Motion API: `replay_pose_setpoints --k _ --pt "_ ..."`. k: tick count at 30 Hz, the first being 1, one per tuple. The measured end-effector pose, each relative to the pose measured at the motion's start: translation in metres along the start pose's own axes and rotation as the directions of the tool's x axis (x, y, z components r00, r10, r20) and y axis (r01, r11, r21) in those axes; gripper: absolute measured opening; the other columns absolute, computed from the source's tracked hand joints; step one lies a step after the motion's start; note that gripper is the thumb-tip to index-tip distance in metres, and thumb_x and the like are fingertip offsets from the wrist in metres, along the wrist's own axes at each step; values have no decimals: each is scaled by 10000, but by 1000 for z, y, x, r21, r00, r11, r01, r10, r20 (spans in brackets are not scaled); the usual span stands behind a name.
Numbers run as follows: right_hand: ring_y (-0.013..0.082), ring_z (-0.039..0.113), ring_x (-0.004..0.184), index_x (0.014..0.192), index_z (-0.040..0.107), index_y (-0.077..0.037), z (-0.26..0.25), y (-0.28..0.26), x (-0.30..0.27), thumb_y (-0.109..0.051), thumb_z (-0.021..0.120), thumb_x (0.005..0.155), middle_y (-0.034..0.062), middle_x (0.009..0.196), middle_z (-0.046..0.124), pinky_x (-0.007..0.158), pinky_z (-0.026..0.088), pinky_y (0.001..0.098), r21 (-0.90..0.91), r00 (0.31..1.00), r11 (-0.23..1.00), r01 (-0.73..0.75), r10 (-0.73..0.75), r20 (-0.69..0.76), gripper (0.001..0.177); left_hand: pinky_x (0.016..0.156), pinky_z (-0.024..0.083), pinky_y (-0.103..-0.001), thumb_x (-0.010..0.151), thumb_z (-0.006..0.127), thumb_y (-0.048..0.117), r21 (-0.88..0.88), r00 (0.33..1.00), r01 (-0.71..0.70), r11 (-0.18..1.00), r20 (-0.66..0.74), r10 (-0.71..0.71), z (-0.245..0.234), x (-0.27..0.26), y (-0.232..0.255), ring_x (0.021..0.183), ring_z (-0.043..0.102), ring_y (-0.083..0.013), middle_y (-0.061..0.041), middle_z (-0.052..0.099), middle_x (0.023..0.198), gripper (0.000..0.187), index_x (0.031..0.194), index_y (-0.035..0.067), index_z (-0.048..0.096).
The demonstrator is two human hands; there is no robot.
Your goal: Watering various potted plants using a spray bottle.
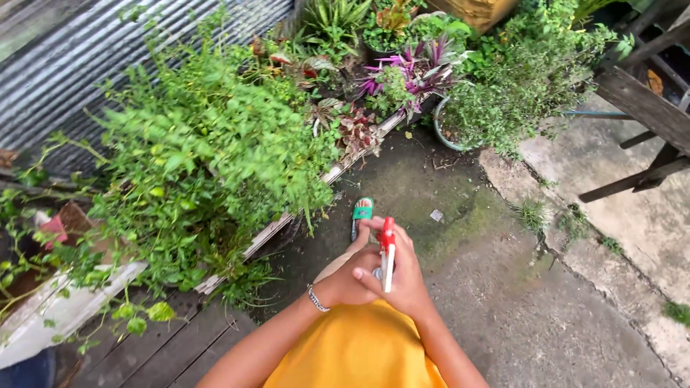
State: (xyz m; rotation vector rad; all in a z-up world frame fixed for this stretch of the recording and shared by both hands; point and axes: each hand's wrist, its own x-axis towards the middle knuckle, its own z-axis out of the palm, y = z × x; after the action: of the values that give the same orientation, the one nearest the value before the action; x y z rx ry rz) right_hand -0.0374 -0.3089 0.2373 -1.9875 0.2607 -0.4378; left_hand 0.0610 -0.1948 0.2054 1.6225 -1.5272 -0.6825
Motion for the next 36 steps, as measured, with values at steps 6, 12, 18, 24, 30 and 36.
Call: replay_pose_setpoints --k 6,12,18,24,30,36 --pt "328 499 1419 1415 524 -66 -39 29 87 -270 859 761 95 1421 624 1181 353 466 -156 1000 988 -15 12 -20 763 879 445 -552 715 673 98 -138 997 57 989 -44 -64 -3 86 -69 1067 634 -366 -141 726 1038 229 939 64 709" --pt "284 572 1315 1412 510 -44 -83 68 176 -207 861 753 102 1394 620 1131 423 430 -117 997 992 -56 61 46 764 931 561 -445 796 652 137 -393 987 95 915 -84 -138 -50 180 -93 1027 703 -327 -129 729 1036 183 960 59 671" --pt "216 676 1129 1361 568 -37 -115 110 231 -246 879 740 79 1294 685 1037 507 382 -95 992 991 -95 102 68 725 1024 480 -499 783 714 156 -166 967 -115 979 -246 72 -32 244 -148 1136 653 -355 -135 695 1196 369 1140 74 670" --pt "177 651 1119 1372 551 -14 -127 134 285 -321 855 738 82 1286 659 1002 514 352 91 980 981 -169 157 124 767 1044 520 -442 662 788 275 -129 919 -168 977 -378 108 -73 280 -165 1186 641 -351 -117 682 1225 495 1109 112 653" --pt "179 651 1165 1356 566 12 -111 244 343 -315 717 919 118 1249 700 1046 483 329 342 909 870 -355 237 342 567 901 545 -412 663 842 322 -397 920 225 890 -214 -328 -53 312 -222 1006 684 -298 -122 713 1104 581 1135 45 649" --pt "183 618 773 1041 674 77 -107 368 412 -304 763 945 136 903 700 700 491 348 144 745 771 -621 523 414 403 880 543 -380 695 783 247 -541 824 200 817 -359 -439 -24 379 -314 975 670 -229 -95 704 1061 508 1120 20 623"
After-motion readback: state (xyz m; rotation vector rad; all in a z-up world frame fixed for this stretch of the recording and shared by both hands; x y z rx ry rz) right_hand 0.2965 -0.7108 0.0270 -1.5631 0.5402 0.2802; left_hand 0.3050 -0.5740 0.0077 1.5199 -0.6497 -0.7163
